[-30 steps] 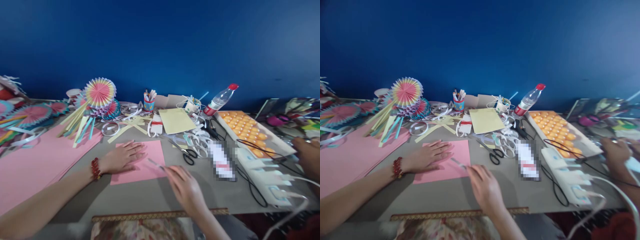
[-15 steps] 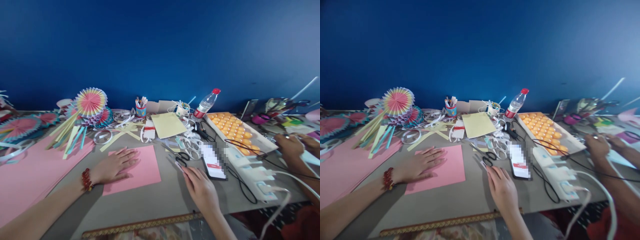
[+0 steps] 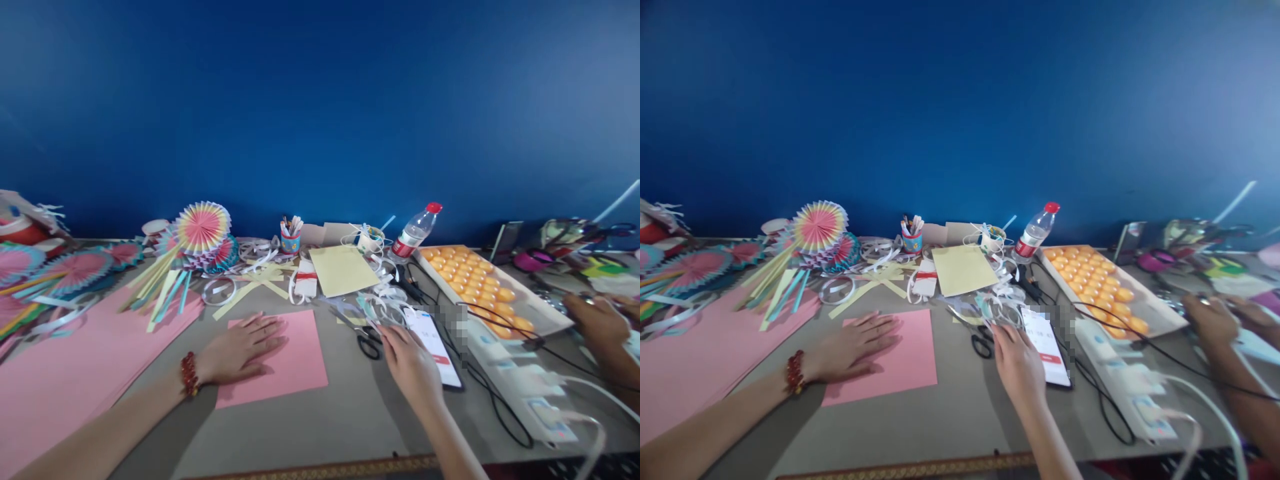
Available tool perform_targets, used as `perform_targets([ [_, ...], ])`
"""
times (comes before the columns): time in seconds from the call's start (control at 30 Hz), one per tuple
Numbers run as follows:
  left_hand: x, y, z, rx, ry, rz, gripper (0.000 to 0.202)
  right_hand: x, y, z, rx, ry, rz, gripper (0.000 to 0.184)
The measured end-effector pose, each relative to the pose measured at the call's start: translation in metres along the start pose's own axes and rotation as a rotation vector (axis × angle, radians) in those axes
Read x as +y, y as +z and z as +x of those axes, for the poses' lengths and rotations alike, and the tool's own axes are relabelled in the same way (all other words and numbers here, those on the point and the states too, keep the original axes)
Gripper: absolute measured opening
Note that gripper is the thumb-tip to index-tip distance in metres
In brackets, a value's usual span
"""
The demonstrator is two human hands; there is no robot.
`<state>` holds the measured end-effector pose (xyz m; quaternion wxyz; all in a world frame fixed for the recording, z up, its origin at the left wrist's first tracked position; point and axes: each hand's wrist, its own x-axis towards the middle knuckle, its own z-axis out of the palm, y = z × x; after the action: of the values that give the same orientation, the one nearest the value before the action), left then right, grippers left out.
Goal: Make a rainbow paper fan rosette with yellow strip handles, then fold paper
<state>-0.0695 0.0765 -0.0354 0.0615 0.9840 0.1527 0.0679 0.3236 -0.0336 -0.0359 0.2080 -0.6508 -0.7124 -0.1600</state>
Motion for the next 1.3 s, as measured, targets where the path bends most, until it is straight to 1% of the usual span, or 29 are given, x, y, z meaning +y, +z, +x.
perform_targets([
  [0.07,0.001,-0.002,0.0,-0.003,0.001,-0.008,0.065,0.004,0.005,0.009,0.004,-0.009,-0.009,0.031],
  [0.13,0.002,-0.004,0.0,-0.016,-0.001,-0.014,0.065,0.002,0.009,0.017,0.016,-0.009,-0.014,0.031],
  [0.2,0.003,-0.006,0.001,-0.017,-0.004,-0.029,0.064,-0.008,0.011,0.024,0.023,-0.017,0.013,0.031],
  [0.27,0.003,-0.008,0.001,-0.003,-0.004,-0.052,0.064,-0.025,0.012,0.03,-0.007,-0.052,0.096,0.03],
  [0.4,0.003,-0.01,0.001,-0.004,0.001,-0.094,0.066,-0.068,0.018,0.043,-0.221,-0.168,0.309,0.032],
  [0.47,0.002,-0.011,0.001,-0.023,0.005,-0.1,0.066,-0.084,0.023,0.052,-0.312,-0.193,0.336,0.038],
  [0.53,0.002,-0.011,0.0,-0.035,0.01,-0.101,0.067,-0.093,0.029,0.06,-0.386,-0.215,0.338,0.048],
  [0.63,0.003,-0.013,0.0,-0.018,0.007,-0.105,0.067,-0.099,0.033,0.071,-0.478,-0.219,0.326,0.059],
  [0.77,0.003,-0.014,0.0,-0.006,-0.011,-0.116,0.066,-0.1,0.036,0.08,-0.556,-0.173,0.359,0.064],
  [0.83,0.003,-0.013,-0.001,0.005,-0.022,-0.133,0.064,-0.099,0.037,0.083,-0.559,-0.139,0.393,0.062],
  [0.9,0.001,-0.011,-0.002,0.028,-0.05,-0.152,0.062,-0.1,0.039,0.085,-0.552,-0.106,0.443,0.051],
  [0.97,-0.001,-0.007,-0.004,0.072,-0.113,-0.17,0.057,-0.1,0.04,0.087,-0.555,-0.089,0.493,0.034],
  [1.0,-0.003,-0.005,-0.005,0.113,-0.163,-0.183,0.054,-0.1,0.039,0.088,-0.557,-0.087,0.51,0.026],
  [1.1,-0.008,-0.002,-0.01,0.288,-0.371,-0.273,0.046,-0.099,0.034,0.089,-0.555,-0.094,0.541,0.012],
  [1.2,-0.015,-0.005,-0.016,0.438,-0.591,-0.457,0.045,-0.092,0.027,0.085,-0.533,-0.084,0.626,0.011],
  [1.27,-0.019,-0.01,-0.018,0.492,-0.697,-0.606,0.048,-0.085,0.027,0.079,-0.499,-0.021,0.735,0.018],
  [1.3,-0.021,-0.013,-0.019,0.496,-0.733,-0.686,0.05,-0.081,0.028,0.076,-0.482,0.027,0.793,0.022],
])
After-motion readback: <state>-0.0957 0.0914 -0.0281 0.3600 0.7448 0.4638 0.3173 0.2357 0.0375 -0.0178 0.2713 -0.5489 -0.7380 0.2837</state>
